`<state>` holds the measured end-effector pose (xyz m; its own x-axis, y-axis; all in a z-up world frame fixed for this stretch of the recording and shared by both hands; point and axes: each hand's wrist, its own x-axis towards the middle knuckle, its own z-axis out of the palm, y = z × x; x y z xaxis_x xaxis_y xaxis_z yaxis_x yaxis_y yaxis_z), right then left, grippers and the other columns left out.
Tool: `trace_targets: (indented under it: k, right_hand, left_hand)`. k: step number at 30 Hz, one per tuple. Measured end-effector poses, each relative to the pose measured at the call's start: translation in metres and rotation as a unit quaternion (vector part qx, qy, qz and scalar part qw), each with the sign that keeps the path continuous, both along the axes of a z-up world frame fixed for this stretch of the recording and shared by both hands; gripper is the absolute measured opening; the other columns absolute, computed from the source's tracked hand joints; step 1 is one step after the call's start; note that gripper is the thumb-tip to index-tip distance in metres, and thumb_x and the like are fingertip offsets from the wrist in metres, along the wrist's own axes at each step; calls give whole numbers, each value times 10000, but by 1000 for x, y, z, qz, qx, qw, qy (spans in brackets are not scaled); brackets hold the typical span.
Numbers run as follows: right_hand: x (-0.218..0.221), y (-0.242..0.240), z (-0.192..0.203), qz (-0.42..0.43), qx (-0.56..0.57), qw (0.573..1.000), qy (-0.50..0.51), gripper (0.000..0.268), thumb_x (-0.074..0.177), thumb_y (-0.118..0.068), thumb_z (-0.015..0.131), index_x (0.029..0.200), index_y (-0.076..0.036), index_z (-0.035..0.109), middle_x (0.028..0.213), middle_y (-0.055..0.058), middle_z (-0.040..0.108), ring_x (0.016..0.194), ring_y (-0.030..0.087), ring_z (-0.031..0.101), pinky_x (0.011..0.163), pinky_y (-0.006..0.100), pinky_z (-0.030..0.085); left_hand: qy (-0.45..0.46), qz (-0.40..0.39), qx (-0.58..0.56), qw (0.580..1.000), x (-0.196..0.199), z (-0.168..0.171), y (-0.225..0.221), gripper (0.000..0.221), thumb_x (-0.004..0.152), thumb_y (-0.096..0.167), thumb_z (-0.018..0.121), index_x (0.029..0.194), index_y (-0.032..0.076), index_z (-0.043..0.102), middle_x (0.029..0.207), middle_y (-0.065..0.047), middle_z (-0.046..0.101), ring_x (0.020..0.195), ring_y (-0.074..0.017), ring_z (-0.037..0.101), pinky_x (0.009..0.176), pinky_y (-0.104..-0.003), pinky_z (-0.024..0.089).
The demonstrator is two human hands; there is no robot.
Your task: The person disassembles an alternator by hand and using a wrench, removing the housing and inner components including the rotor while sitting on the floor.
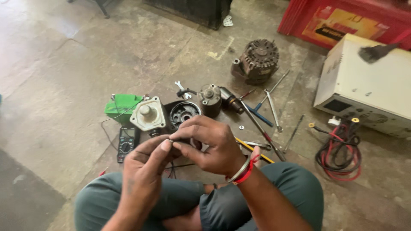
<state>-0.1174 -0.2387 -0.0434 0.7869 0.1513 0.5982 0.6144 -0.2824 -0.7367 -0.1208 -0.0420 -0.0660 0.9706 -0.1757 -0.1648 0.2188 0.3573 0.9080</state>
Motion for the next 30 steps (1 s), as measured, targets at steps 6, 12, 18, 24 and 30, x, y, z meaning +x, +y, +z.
trace_targets:
  k: [6,12,18,24,30]
  right_hand:
    - [-4,-17,4,-21,-143,989,8,168,910,-190,779,1027,-93,708,1042,62,695,924,239,723,769,344,588]
    - [-28,-36,-17,-45,-302,952,32,268,828,-249,767,995,-68,663,1003,93,641,864,291,681,690,399,542]
    - [-50,-97,-56,-124,-313,934,120,169,841,-209,753,932,-88,679,895,81,652,747,268,672,656,374,553]
    - [-48,-336,-108,-494,-128,821,255,124,925,-137,744,1014,-53,732,926,62,766,834,141,711,762,294,561]
    - [-70,-522,-177,-623,-190,748,130,129,944,-144,767,1017,-38,763,915,100,748,829,196,710,784,329,559]
  left_hand:
    - [85,-18,-107,990,-9,-52,-24,379,999,137,587,1272,-116,661,1026,-142,751,913,-216,719,854,-348,561]
    - [272,-80,-100,954,-13,-146,-33,358,976,123,638,1252,-104,645,1017,-183,722,898,-269,707,787,-405,556]
    - [343,-205,-37,916,-23,-185,-58,434,881,202,678,1228,-59,678,1101,-181,813,960,-269,782,860,-404,611]
    - [102,-113,206,967,-38,-207,-43,456,885,192,738,1266,-58,759,1100,-246,793,981,-312,810,877,-412,610]
    - [198,-243,213,925,-19,-275,-17,578,841,250,752,1391,109,645,1250,-169,783,1114,-276,774,972,-438,572]
